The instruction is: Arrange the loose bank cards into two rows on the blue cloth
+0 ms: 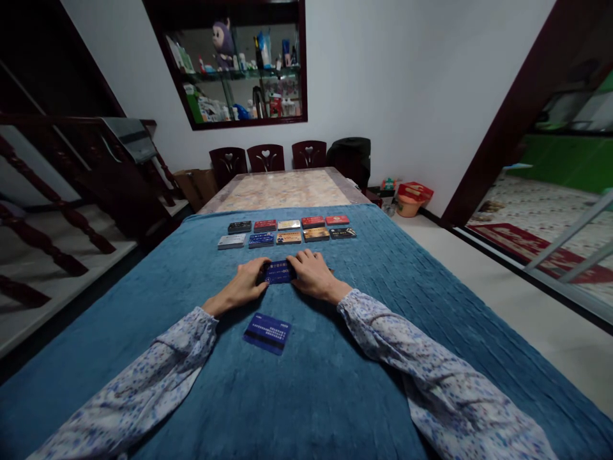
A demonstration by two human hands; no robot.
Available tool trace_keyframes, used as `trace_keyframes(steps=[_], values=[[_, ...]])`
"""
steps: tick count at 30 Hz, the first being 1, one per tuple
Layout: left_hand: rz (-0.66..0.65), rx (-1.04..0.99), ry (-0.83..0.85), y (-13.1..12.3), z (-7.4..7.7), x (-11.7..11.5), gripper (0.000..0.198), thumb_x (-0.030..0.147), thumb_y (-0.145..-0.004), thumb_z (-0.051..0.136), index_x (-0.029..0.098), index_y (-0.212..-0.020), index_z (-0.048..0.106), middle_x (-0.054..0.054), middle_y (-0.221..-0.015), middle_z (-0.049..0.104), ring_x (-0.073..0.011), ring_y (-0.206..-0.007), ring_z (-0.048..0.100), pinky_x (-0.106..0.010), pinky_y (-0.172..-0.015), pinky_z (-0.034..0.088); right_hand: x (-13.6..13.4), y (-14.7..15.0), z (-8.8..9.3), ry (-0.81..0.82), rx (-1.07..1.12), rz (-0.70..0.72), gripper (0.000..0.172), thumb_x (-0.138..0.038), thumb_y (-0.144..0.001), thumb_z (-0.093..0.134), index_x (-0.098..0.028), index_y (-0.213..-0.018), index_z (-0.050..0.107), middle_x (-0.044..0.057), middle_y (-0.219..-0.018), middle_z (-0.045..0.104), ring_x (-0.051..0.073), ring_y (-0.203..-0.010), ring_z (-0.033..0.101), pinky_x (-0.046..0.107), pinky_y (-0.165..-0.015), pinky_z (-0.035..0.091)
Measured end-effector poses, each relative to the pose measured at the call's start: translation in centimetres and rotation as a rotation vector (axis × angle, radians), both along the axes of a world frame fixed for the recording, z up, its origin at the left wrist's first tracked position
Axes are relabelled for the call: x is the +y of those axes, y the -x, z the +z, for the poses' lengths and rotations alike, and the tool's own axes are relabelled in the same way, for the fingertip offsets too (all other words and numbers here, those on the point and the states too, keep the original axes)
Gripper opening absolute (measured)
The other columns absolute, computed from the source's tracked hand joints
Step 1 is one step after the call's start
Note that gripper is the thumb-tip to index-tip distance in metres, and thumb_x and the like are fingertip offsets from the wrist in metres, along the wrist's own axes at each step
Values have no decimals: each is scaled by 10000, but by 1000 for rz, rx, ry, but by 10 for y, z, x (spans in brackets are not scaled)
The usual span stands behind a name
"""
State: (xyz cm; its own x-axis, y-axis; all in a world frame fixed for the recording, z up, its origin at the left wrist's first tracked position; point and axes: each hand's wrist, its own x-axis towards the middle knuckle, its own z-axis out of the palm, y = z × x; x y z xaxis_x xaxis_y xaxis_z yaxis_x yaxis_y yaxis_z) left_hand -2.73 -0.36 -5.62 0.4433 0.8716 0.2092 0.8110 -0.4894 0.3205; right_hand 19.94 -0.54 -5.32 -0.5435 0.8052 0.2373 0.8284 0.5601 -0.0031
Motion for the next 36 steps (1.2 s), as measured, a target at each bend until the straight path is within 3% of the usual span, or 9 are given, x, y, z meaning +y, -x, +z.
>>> trace_keyframes(steps=[5, 19, 29, 36], values=[[-18, 24, -10, 2, 0, 3, 524, 173, -795, 637, 168, -1300, 497, -143, -1270, 620, -310, -1196, 565, -490, -1028, 407, 1, -1, 1, 0, -28, 7, 512, -360, -892, 621, -143, -1348, 536, 157, -1228, 612, 298, -1121, 486, 394, -865, 354], [-75, 152, -98, 14, 10, 8, 410, 251, -834, 648, 201, -1231, 559, -114, -1242, 576, -305, -1164, 516, -509, -997, 367, 12, 3, 11, 3, -100, 42, 535, -434, -860, 686, -172, -1311, 567, 160, -1259, 581, 299, -1147, 475, 398, -873, 379], [-32, 250, -88, 28, 25, 25, 450, 298, -852, 634, 200, -1285, 561, -135, -1271, 565, -332, -1189, 480, -541, -998, 364, 38, 26, 23, 25, -130, 19, 505, -418, -857, 675, -181, -1296, 596, 183, -1306, 573, 342, -1225, 439, 477, -925, 402], [-2, 275, -89, 41, 34, 50, 461, 311, -843, 632, 218, -1290, 567, -150, -1309, 557, -358, -1229, 470, -561, -1004, 354, 59, 42, 41, 48, -159, 40, 486, -412, -867, 645, -209, -1306, 593, 181, -1346, 558, 349, -1224, 435, 497, -937, 419]])
